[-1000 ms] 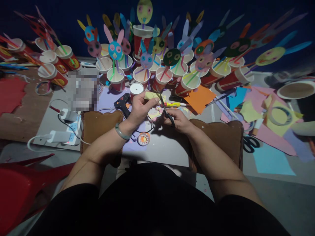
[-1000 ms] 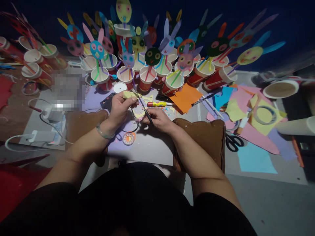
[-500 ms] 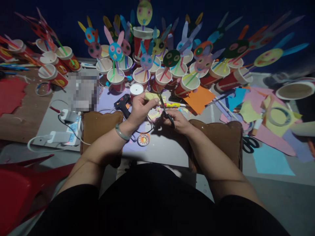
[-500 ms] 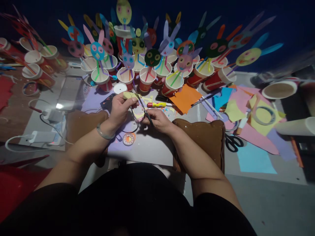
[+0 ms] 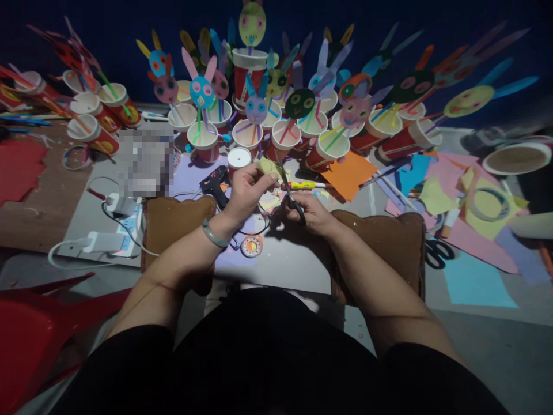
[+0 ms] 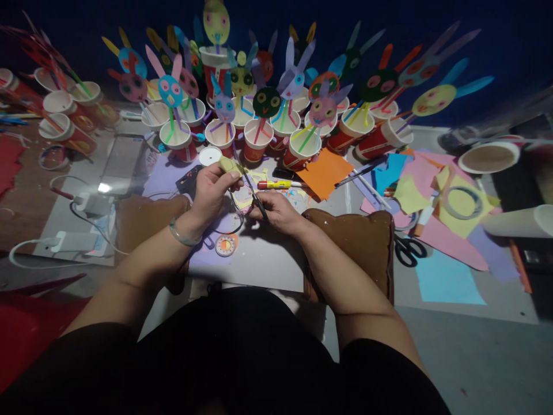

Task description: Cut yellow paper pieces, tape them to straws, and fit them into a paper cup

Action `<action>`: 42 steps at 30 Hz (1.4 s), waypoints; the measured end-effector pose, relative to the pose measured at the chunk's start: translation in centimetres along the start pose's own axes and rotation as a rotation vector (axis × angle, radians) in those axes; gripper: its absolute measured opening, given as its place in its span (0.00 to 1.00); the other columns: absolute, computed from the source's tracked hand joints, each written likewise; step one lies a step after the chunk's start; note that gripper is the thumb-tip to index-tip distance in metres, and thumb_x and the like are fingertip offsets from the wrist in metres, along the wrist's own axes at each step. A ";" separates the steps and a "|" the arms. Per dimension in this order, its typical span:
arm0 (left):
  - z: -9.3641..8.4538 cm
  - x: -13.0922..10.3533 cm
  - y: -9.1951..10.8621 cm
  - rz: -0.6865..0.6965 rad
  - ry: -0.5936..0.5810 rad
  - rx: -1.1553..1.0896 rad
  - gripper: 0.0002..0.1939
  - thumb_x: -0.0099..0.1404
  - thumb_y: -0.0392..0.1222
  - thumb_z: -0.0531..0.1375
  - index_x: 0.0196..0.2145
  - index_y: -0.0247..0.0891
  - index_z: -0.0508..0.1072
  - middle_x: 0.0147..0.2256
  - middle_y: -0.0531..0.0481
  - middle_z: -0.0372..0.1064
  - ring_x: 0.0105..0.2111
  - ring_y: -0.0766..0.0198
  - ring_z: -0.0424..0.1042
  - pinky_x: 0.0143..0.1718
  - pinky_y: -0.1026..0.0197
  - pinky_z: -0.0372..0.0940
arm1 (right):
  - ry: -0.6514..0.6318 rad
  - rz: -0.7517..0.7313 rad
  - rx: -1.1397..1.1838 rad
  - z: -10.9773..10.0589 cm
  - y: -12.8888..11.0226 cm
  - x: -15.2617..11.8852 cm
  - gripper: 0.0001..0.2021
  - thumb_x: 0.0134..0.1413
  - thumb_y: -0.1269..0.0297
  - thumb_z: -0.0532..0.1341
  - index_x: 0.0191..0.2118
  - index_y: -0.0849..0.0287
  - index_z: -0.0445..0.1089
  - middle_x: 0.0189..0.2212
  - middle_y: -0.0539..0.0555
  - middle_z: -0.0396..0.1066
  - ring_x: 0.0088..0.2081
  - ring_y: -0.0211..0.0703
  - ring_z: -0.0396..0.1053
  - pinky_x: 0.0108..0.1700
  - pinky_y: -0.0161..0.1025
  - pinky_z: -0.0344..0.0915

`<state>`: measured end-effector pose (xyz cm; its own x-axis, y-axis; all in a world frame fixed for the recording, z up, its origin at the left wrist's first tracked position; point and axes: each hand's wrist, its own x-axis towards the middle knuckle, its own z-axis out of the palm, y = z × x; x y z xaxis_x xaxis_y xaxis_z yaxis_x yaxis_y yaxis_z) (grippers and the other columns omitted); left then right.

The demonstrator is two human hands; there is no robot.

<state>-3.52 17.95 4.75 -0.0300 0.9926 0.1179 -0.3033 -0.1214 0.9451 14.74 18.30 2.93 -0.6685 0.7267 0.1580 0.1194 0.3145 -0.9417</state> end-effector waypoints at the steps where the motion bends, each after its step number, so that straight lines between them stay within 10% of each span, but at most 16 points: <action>1: 0.0 0.0 0.0 0.005 -0.009 -0.005 0.22 0.52 0.58 0.72 0.26 0.37 0.73 0.21 0.55 0.72 0.22 0.72 0.69 0.26 0.66 0.65 | 0.003 -0.002 -0.003 0.0 0.0 0.0 0.28 0.55 0.37 0.62 0.23 0.59 0.61 0.20 0.46 0.58 0.24 0.34 0.53 0.27 0.34 0.51; 42: -0.3 0.1 -0.1 0.035 -0.015 0.042 0.19 0.55 0.55 0.71 0.26 0.37 0.72 0.21 0.55 0.70 0.22 0.71 0.68 0.26 0.65 0.64 | -0.023 0.002 0.005 0.0 0.0 0.1 0.29 0.55 0.35 0.62 0.23 0.58 0.60 0.20 0.46 0.58 0.24 0.34 0.54 0.27 0.34 0.52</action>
<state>-3.80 18.04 4.57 -0.0254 0.9875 0.1554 -0.2617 -0.1566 0.9524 14.70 18.35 2.94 -0.6850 0.7131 0.1492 0.1169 0.3097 -0.9436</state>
